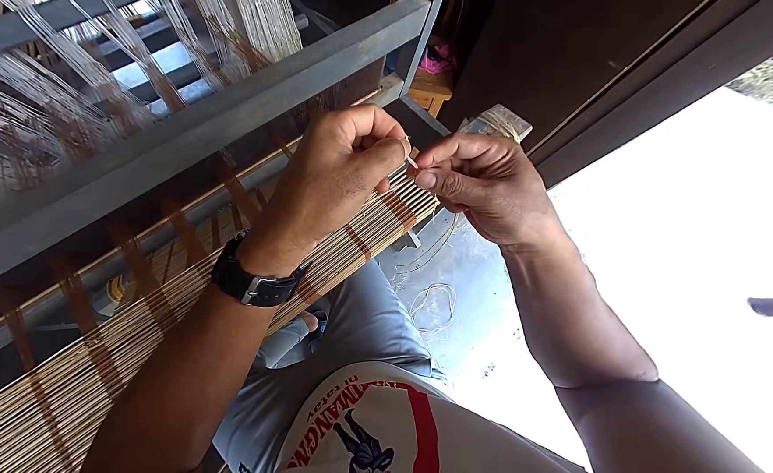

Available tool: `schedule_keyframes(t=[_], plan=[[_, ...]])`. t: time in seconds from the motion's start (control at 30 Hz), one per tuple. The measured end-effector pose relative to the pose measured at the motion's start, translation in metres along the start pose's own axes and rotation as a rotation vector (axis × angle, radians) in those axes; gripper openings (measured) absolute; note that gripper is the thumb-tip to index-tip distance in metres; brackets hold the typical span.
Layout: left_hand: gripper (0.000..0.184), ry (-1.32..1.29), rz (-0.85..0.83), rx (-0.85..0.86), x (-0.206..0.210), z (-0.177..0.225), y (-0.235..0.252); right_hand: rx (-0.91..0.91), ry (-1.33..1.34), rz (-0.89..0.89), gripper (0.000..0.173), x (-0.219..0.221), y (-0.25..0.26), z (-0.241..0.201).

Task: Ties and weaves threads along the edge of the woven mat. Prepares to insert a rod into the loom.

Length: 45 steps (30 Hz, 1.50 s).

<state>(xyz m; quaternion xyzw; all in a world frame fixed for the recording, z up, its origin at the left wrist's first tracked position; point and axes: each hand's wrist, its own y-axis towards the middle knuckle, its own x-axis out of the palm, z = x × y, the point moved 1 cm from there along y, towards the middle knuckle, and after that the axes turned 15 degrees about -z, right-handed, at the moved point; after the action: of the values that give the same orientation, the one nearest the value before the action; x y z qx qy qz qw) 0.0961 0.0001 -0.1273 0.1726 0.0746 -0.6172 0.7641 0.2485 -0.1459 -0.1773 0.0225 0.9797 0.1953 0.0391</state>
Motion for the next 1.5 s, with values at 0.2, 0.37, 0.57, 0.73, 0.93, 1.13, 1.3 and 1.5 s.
schedule_keyframes(t=[0.2, 0.37, 0.57, 0.73, 0.93, 1.13, 1.3, 1.5], plan=[[0.011, 0.034, 0.015, -0.006, 0.000, 0.002, 0.002, 0.003, 0.014, -0.035, 0.018, -0.001, -0.003, -0.004], [0.012, 0.199, -0.056, 0.016, 0.001, 0.013, 0.018, -0.039, 0.044, -0.008, 0.011, 0.000, -0.004, -0.004], [0.012, 0.340, -0.165, -0.006, 0.007, 0.028, 0.040, -0.077, 0.074, 0.009, 0.008, -0.001, -0.005, -0.005], [0.013, 0.392, -0.189, 0.003, 0.009, 0.034, 0.048, -0.078, 0.199, 0.007, 0.009, 0.000, -0.001, -0.002], [0.013, 0.319, -0.171, 0.020, -0.007, 0.027, 0.036, -0.069, 0.151, 0.002, 0.010, 0.001, -0.004, 0.001], [0.015, 0.167, 0.001, -0.047, -0.008, 0.001, 0.011, -0.097, 0.123, 0.046, 0.010, 0.005, -0.004, 0.005], [0.015, 0.136, 0.069, -0.057, -0.001, 0.001, 0.009, -0.115, 0.089, 0.004, 0.009, 0.004, -0.007, 0.003], [0.012, 0.060, -0.013, 0.026, -0.001, -0.010, -0.004, 0.093, 0.100, 0.049, 0.010, 0.001, -0.010, 0.001]])
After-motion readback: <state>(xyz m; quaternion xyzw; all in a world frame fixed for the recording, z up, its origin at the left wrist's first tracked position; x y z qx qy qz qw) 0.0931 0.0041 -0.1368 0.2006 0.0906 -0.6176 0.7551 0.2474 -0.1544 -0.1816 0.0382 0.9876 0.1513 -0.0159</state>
